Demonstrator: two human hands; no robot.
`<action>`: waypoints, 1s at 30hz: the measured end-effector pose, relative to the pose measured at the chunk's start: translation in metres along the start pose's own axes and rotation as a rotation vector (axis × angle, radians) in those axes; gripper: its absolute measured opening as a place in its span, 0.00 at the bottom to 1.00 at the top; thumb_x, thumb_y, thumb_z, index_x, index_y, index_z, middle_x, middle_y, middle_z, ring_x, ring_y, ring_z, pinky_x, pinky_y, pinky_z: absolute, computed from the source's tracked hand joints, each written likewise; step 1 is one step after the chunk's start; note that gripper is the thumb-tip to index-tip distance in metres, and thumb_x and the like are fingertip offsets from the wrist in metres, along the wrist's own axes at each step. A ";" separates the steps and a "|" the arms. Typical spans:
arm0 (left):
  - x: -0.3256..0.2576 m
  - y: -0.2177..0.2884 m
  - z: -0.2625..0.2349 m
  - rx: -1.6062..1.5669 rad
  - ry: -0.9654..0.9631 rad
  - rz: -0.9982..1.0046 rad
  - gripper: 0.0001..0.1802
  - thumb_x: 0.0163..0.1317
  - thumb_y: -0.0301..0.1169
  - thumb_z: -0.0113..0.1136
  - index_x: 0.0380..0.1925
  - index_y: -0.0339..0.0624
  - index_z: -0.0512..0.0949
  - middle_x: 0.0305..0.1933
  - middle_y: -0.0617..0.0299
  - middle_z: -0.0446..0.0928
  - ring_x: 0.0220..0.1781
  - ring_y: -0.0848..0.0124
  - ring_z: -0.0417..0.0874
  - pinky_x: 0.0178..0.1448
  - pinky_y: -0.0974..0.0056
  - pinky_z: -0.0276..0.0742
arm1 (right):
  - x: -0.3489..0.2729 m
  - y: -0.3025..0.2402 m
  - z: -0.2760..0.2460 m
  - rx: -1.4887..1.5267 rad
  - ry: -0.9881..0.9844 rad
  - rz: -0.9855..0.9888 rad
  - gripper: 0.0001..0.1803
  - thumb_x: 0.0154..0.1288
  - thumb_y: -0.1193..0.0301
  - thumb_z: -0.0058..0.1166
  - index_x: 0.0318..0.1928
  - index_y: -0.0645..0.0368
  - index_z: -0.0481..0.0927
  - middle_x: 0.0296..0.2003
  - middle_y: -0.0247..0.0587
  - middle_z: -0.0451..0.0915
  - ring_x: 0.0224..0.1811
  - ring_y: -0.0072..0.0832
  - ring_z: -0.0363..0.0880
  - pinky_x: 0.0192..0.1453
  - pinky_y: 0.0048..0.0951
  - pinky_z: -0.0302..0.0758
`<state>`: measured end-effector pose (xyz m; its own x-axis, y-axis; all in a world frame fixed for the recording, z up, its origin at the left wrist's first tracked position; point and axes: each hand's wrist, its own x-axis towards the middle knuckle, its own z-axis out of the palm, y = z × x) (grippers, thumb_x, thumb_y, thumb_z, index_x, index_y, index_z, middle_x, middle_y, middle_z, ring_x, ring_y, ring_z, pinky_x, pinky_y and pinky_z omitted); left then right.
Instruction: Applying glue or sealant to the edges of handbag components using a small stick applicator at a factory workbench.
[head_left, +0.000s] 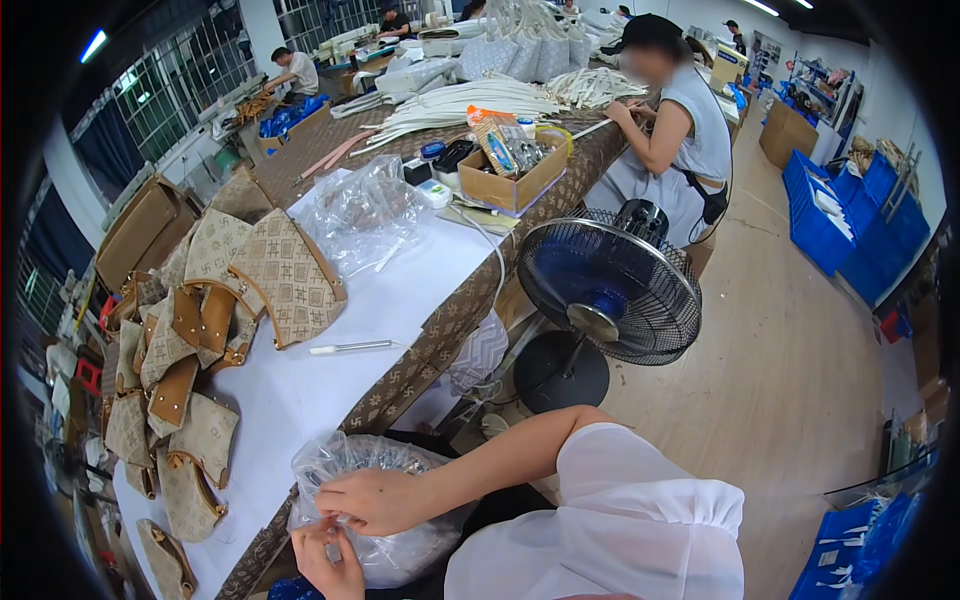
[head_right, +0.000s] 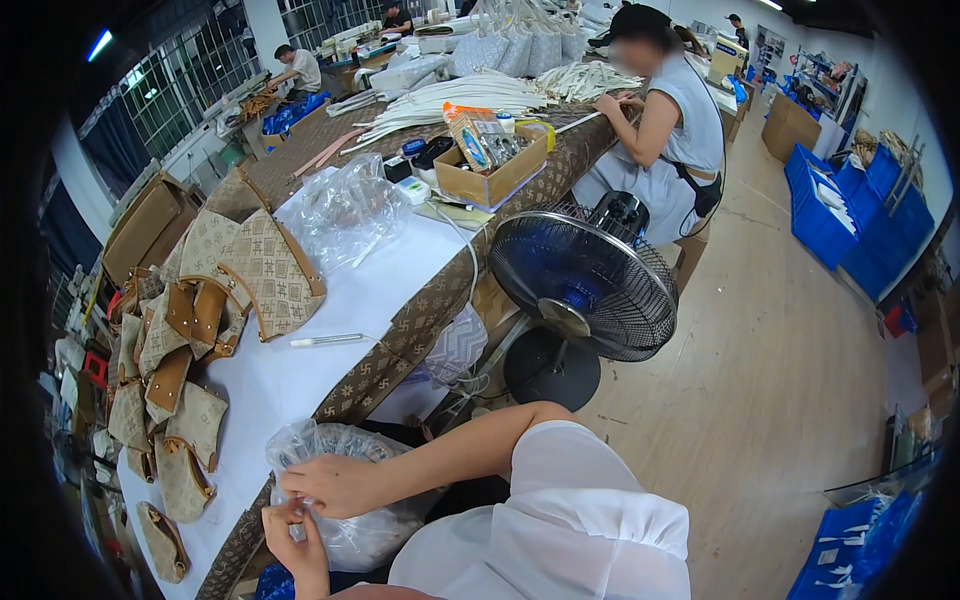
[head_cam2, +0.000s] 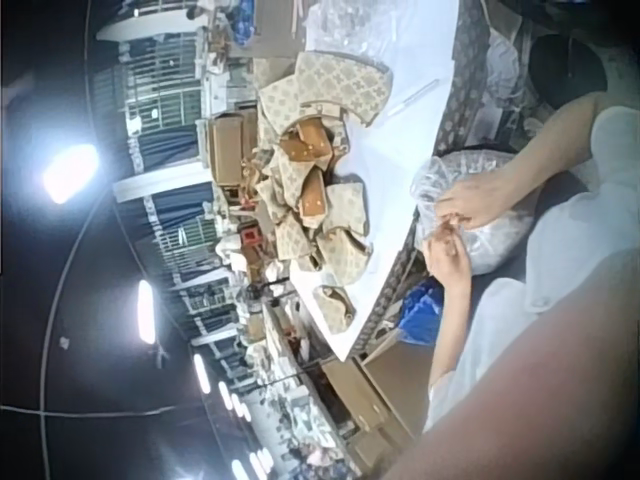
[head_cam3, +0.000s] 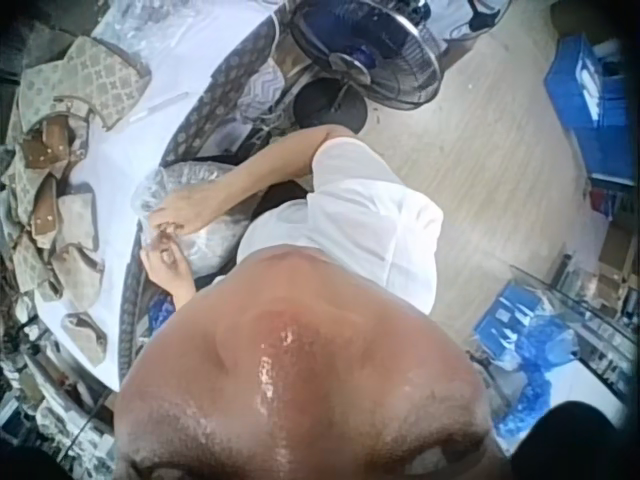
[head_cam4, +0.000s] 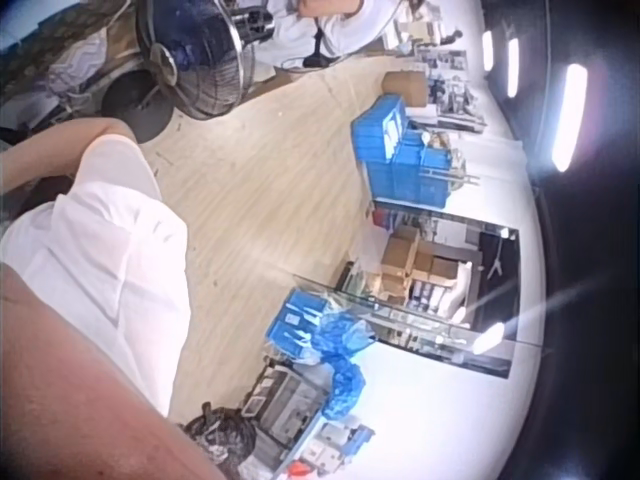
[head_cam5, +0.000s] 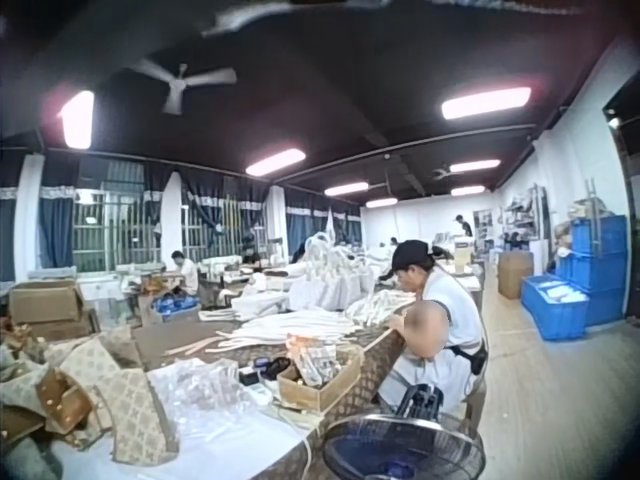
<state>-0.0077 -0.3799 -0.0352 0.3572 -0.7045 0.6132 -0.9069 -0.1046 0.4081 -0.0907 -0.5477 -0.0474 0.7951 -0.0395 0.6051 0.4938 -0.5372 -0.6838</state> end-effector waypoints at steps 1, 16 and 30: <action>-0.002 -0.001 0.003 0.037 0.018 0.031 0.12 0.53 0.14 0.60 0.28 0.38 0.67 0.35 0.54 0.74 0.35 0.61 0.77 0.44 0.63 0.72 | -0.001 0.001 0.001 -0.049 0.005 -0.022 0.11 0.56 0.78 0.55 0.39 0.61 0.69 0.37 0.47 0.74 0.40 0.47 0.77 0.41 0.45 0.74; 0.014 -0.001 -0.007 -0.184 -0.082 -0.465 0.11 0.52 0.16 0.66 0.36 0.34 0.79 0.31 0.55 0.79 0.32 0.65 0.80 0.41 0.66 0.77 | 0.011 0.009 0.001 -0.272 -0.052 -0.198 0.12 0.52 0.76 0.58 0.39 0.60 0.74 0.36 0.45 0.71 0.41 0.44 0.74 0.42 0.37 0.75; 0.023 -0.001 -0.021 -0.242 -0.276 -0.537 0.09 0.56 0.21 0.69 0.38 0.33 0.83 0.33 0.61 0.79 0.33 0.75 0.82 0.38 0.71 0.79 | 0.013 0.004 -0.019 0.297 -0.187 0.387 0.08 0.61 0.81 0.61 0.40 0.66 0.76 0.36 0.40 0.82 0.39 0.23 0.84 0.47 0.24 0.82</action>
<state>0.0063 -0.3808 -0.0072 0.6472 -0.7559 0.0988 -0.5310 -0.3540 0.7699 -0.0848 -0.5666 -0.0344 0.9752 -0.0222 0.2203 0.2079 -0.2498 -0.9457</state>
